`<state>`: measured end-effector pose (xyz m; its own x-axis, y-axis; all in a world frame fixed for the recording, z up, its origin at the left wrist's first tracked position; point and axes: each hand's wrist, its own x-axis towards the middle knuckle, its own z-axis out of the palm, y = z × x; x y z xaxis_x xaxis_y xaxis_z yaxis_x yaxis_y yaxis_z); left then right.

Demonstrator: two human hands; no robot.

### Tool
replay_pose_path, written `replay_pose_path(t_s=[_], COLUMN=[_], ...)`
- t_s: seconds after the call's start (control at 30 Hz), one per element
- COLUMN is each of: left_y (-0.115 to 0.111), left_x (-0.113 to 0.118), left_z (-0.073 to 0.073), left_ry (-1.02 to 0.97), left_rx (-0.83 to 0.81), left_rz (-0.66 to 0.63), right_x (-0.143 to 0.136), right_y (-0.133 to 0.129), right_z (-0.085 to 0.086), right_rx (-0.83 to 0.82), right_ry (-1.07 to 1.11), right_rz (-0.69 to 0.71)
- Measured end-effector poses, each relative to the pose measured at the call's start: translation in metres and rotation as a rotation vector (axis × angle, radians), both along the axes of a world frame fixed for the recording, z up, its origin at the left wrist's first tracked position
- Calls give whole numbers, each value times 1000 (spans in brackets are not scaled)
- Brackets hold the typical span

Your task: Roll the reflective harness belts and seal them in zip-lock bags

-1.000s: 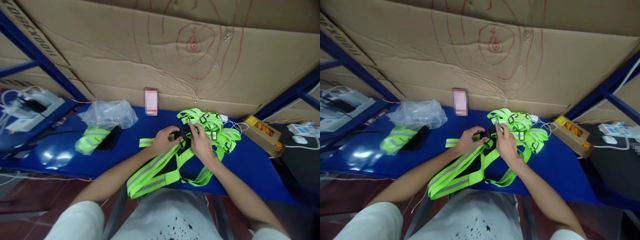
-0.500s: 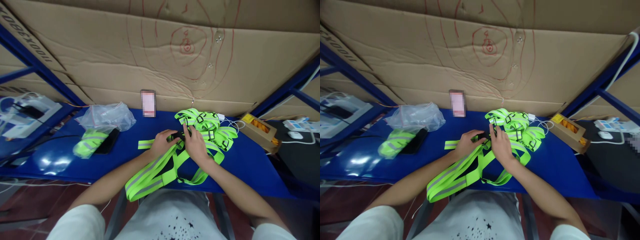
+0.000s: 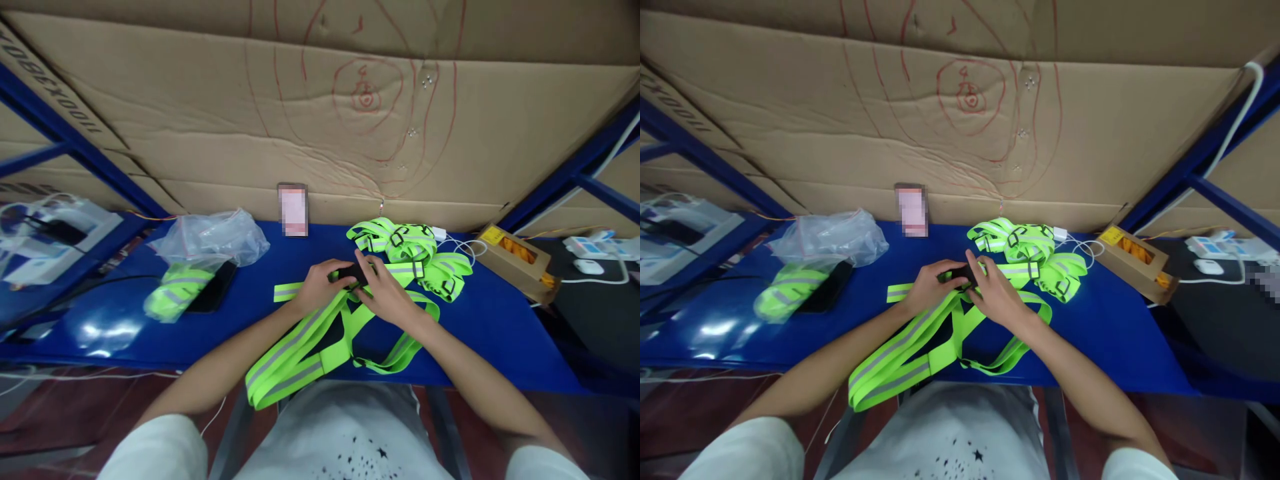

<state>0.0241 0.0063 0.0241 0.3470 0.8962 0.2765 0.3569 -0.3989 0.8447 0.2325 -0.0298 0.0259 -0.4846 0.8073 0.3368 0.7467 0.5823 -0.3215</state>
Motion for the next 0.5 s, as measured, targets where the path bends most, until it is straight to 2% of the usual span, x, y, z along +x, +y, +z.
replay_pose_path(t_s=[0.1, 0.2, 0.3, 0.4, 0.5], left_y=[3, 4, 1, -4, -7], left_x=[-4, -10, -14, -14, -9], left_z=[9, 19, 29, 37, 40], left_ry=[-50, -184, -301, -401, -495], left_rx=[-84, -291, -473, -569, -587], left_rz=[-99, -212, -290, -339, -301], right_x=[21, 38, 43, 36, 28], right_y=[8, 12, 9, 2, -3], right_z=[12, 23, 33, 40, 42], right_rx=[-145, -388, -622, -672, -660], right_ry=[100, 145, 310, 437, 480], right_rz=[123, 251, 400, 412, 370])
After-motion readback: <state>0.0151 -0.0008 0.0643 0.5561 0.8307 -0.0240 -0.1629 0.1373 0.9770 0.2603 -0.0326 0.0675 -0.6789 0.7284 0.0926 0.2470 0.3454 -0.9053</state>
